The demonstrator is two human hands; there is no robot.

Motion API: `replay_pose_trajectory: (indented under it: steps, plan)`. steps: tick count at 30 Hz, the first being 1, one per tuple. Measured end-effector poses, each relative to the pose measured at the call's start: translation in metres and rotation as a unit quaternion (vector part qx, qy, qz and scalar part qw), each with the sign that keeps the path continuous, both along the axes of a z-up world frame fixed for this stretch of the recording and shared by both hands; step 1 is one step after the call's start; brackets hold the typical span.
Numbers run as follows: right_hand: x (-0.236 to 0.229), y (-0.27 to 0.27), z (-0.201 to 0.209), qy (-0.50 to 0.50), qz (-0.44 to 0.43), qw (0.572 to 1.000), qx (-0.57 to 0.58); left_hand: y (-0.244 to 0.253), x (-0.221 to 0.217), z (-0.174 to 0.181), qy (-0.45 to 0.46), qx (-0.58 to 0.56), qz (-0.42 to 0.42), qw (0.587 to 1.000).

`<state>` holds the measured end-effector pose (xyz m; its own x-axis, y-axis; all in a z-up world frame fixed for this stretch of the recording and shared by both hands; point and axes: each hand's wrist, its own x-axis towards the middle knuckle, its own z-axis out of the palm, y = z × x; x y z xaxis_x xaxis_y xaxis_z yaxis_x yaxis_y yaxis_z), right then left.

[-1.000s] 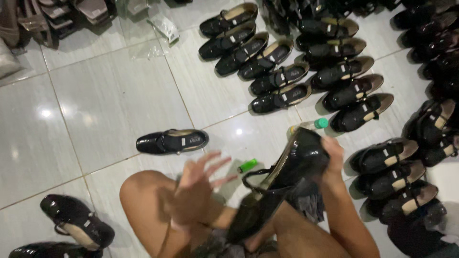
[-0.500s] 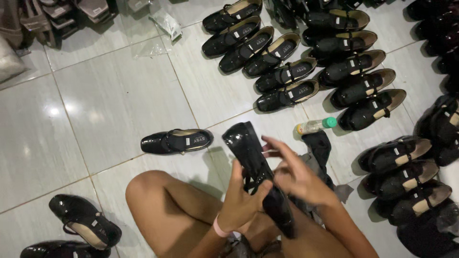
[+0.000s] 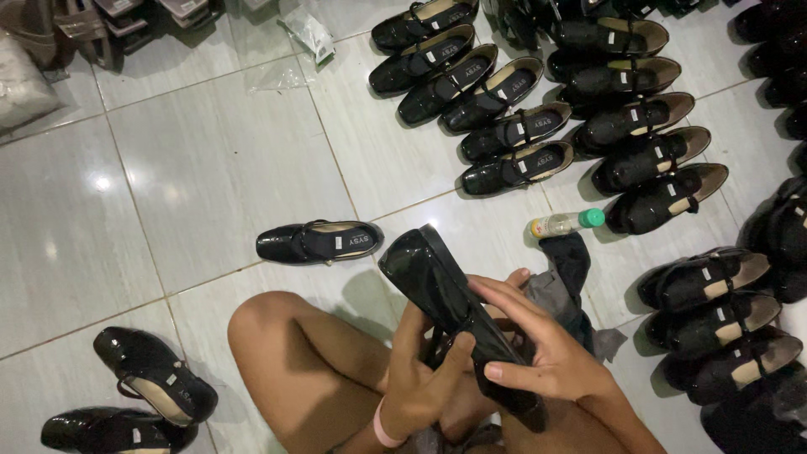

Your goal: The person sits on the floor and polishes black high-heeled shoes using a cloth and a liquid from a bottle. They wipe the exterior surfaces, apply liquid, and use a lighter to heat the shoe surface, then continue wiping. The person handles multiple shoes one at a time, placing finished pairs aside.

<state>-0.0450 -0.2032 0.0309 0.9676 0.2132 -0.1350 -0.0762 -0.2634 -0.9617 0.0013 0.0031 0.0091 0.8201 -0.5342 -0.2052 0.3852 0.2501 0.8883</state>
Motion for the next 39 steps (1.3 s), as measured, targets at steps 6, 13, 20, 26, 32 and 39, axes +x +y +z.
replay_pose_trajectory:
  steps: [6, 13, 20, 26, 32, 39]
  plan:
    - [-0.001, 0.000, 0.000, 0.003, -0.004, 1.000, 0.026, -0.001, 0.001, 0.011, -0.086, -0.010, 0.030, 0.996]
    - [-0.004, 0.000, -0.002, 0.004, -0.012, 0.999, 0.030, -0.002, 0.003, 0.015, -0.120, -0.010, 0.040, 0.992]
    - [0.006, -0.021, -0.060, 0.005, -0.091, 0.986, 0.140, 0.003, 0.004, -0.005, -0.035, -0.042, 0.037, 0.998]
    - [0.033, -0.008, -0.167, -0.050, 0.023, 0.940, -0.337, 0.004, 0.017, -0.015, -0.028, -0.036, 0.053, 0.998]
    - [0.026, -0.012, -0.214, -0.113, 0.069, 0.901, -0.414, -0.001, 0.019, -0.017, -0.012, -0.021, 0.048, 0.999]
    - [0.018, -0.017, -0.253, -0.034, 0.002, 0.947, -0.320, -0.003, 0.025, -0.016, -0.057, -0.018, 0.046, 0.997]
